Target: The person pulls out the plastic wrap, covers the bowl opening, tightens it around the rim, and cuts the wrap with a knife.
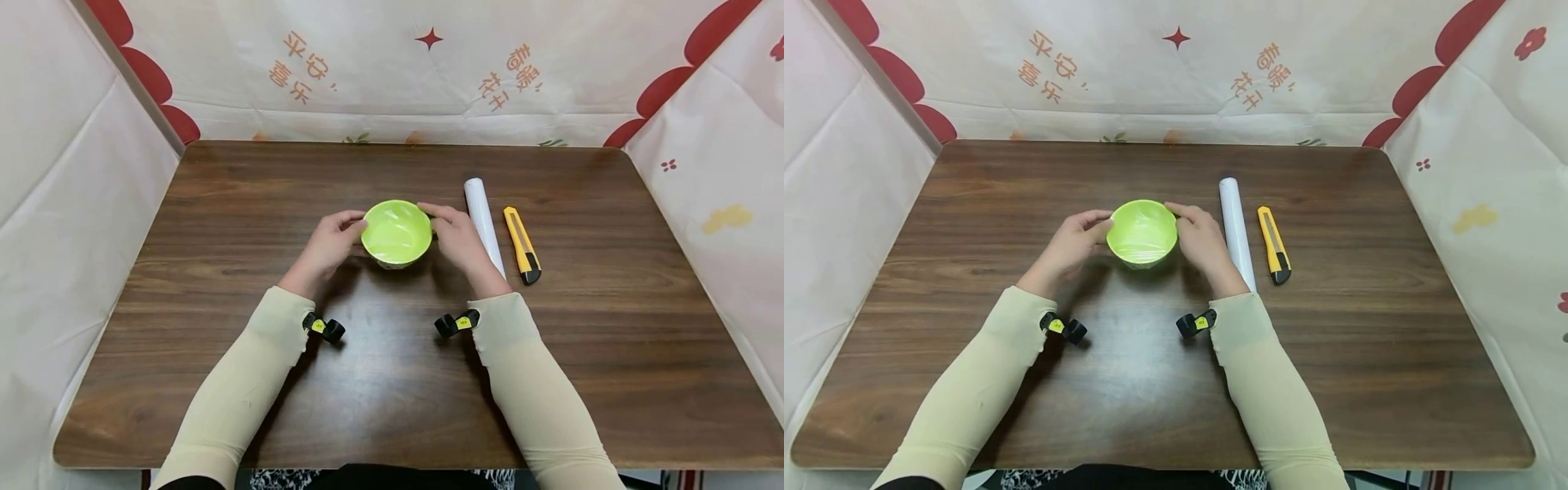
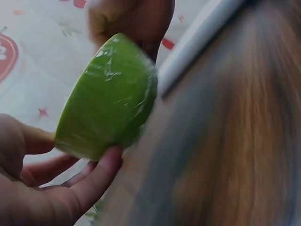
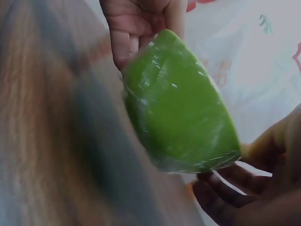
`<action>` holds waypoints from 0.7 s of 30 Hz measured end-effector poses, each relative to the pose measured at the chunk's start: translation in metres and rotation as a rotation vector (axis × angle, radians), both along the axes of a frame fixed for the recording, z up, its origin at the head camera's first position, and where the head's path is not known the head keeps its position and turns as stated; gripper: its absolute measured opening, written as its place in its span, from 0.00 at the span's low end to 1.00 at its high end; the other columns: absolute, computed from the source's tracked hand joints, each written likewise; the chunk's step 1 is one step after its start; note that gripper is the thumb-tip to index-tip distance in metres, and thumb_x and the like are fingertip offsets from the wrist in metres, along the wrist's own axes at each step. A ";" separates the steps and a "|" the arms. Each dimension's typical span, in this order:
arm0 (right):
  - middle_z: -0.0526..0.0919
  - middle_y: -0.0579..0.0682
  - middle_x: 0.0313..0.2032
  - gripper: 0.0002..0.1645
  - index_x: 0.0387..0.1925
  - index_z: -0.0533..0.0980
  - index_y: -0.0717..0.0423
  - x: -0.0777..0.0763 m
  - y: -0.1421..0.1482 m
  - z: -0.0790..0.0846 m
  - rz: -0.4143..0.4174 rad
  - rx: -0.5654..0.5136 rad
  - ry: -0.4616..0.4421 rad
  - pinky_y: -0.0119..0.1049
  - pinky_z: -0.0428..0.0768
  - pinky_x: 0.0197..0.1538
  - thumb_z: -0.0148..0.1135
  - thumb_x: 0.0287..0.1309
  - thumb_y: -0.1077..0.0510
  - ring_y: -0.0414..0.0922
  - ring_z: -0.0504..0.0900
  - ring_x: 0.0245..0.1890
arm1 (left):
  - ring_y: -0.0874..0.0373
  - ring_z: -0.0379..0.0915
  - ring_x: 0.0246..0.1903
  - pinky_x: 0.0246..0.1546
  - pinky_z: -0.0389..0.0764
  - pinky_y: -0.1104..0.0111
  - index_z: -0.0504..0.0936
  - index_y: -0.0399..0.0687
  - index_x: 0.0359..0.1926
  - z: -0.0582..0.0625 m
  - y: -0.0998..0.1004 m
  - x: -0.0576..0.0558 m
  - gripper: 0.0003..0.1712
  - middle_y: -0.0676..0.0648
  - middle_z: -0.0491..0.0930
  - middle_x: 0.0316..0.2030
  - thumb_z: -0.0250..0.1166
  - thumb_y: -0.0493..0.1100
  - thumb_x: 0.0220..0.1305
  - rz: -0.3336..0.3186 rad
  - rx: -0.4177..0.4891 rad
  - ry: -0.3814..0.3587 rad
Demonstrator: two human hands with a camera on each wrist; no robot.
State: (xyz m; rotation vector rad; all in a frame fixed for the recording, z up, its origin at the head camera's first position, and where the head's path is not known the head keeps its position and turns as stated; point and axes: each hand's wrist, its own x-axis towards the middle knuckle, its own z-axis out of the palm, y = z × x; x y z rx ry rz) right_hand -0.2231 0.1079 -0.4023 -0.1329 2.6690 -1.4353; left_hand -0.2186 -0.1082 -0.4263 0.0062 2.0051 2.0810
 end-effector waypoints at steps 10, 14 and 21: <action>0.77 0.47 0.47 0.24 0.59 0.69 0.42 -0.006 0.003 -0.026 0.025 0.087 -0.052 0.32 0.67 0.20 0.43 0.62 0.58 0.42 0.63 0.11 | 0.55 0.78 0.31 0.36 0.82 0.58 0.69 0.36 0.54 -0.017 -0.003 -0.005 0.19 0.36 0.75 0.43 0.54 0.40 0.65 -0.030 -0.119 -0.067; 0.76 0.47 0.48 0.24 0.59 0.69 0.41 -0.007 0.001 -0.024 0.020 0.101 -0.068 0.32 0.68 0.21 0.42 0.63 0.57 0.42 0.64 0.13 | 0.54 0.78 0.35 0.35 0.83 0.61 0.70 0.36 0.54 -0.020 -0.004 -0.006 0.18 0.37 0.76 0.45 0.54 0.40 0.65 -0.023 -0.127 -0.067; 0.79 0.50 0.42 0.24 0.60 0.68 0.42 -0.007 0.003 -0.026 0.027 0.109 -0.071 0.33 0.70 0.22 0.43 0.63 0.57 0.43 0.69 0.15 | 0.53 0.78 0.37 0.37 0.82 0.61 0.70 0.36 0.55 -0.025 -0.006 -0.005 0.20 0.37 0.75 0.48 0.54 0.41 0.65 -0.037 -0.056 -0.079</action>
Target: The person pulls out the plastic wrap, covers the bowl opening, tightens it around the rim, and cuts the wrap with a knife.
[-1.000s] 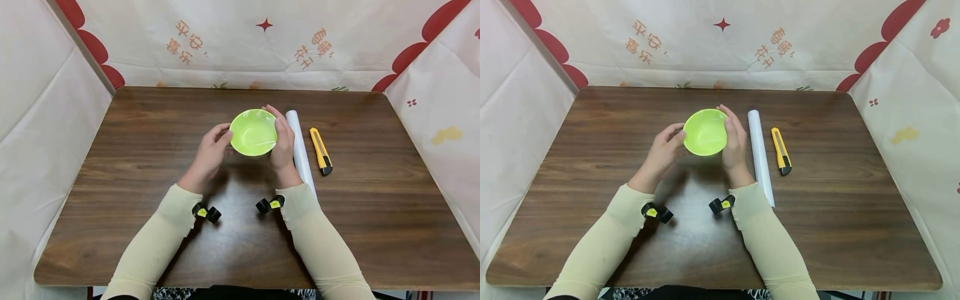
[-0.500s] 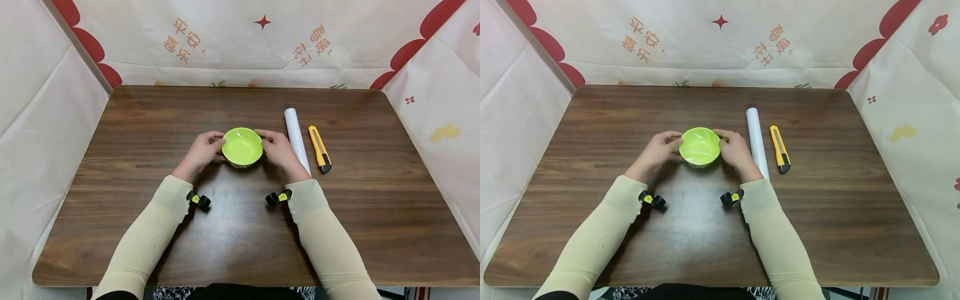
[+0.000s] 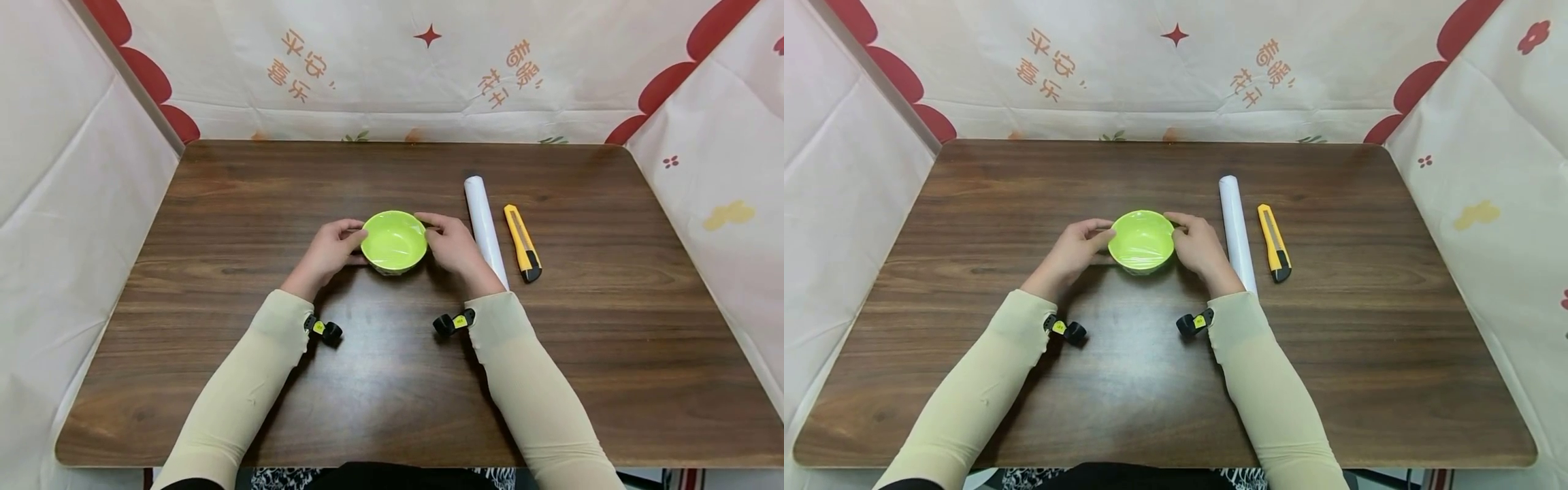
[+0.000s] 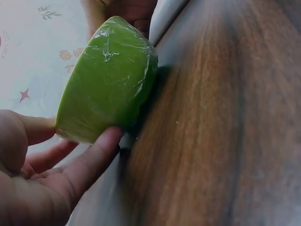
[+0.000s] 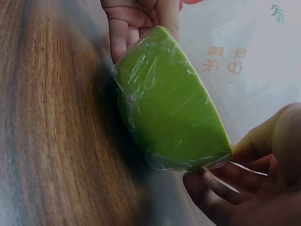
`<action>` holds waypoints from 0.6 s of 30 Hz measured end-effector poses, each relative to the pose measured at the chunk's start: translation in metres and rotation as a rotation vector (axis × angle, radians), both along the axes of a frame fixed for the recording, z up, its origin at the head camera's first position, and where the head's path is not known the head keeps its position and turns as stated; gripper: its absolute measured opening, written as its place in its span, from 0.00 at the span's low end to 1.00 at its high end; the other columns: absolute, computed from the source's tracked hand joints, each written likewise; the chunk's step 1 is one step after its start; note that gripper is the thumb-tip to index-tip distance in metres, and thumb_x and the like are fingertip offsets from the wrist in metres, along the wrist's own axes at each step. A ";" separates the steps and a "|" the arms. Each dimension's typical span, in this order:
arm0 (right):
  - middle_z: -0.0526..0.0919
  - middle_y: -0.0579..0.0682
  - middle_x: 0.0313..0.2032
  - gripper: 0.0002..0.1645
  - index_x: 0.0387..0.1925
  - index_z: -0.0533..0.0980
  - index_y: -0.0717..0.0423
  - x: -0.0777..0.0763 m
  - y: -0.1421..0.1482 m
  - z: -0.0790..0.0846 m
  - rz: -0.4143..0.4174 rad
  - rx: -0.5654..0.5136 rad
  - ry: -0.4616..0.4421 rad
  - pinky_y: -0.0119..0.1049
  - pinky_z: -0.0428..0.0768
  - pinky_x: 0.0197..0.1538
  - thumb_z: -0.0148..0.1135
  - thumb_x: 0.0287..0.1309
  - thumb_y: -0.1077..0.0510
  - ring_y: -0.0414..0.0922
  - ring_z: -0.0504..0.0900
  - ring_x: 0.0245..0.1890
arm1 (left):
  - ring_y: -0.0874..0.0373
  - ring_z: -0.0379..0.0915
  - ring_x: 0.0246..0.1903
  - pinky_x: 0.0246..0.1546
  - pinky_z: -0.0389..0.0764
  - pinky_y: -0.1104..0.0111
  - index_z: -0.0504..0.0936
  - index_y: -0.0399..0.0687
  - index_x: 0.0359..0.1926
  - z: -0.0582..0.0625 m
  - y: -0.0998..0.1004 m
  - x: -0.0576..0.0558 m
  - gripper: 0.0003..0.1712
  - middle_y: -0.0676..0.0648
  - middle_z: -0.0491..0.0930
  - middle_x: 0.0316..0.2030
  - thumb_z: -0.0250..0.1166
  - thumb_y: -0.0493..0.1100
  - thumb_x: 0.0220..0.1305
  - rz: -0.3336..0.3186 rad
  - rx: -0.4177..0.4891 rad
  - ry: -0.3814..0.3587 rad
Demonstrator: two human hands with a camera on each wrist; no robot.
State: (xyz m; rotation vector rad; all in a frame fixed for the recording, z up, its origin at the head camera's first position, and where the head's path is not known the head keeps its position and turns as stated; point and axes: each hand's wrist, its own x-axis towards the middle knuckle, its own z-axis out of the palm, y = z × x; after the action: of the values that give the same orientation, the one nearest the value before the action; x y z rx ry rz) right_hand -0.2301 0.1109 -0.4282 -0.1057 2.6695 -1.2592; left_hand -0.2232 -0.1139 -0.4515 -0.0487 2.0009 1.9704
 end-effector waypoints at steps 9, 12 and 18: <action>0.71 0.49 0.59 0.23 0.61 0.66 0.47 -0.002 0.008 0.016 0.103 0.085 0.049 0.43 0.73 0.52 0.44 0.65 0.55 0.46 0.72 0.53 | 0.49 0.76 0.45 0.42 0.81 0.59 0.64 0.39 0.62 0.007 -0.014 -0.003 0.28 0.37 0.72 0.52 0.52 0.50 0.66 -0.105 -0.092 0.015; 0.69 0.49 0.61 0.24 0.62 0.64 0.44 -0.001 0.015 0.035 0.116 0.130 0.047 0.47 0.72 0.52 0.42 0.66 0.52 0.48 0.71 0.54 | 0.48 0.76 0.47 0.45 0.80 0.58 0.62 0.43 0.64 0.019 -0.022 -0.006 0.30 0.40 0.72 0.54 0.50 0.53 0.66 -0.154 -0.257 0.058; 0.69 0.53 0.61 0.25 0.63 0.63 0.41 -0.007 0.037 0.070 0.096 0.274 0.140 0.49 0.72 0.47 0.39 0.66 0.47 0.54 0.74 0.49 | 0.47 0.73 0.52 0.54 0.72 0.57 0.60 0.55 0.65 0.051 -0.041 -0.014 0.33 0.44 0.68 0.60 0.47 0.63 0.64 -0.178 -0.586 0.189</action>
State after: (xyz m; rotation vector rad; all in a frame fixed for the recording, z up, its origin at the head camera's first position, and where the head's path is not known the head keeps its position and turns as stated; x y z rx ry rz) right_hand -0.2374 0.1475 -0.3579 -0.2877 2.8873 -0.8777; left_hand -0.2369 -0.1550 -0.4004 0.1785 2.5397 1.2700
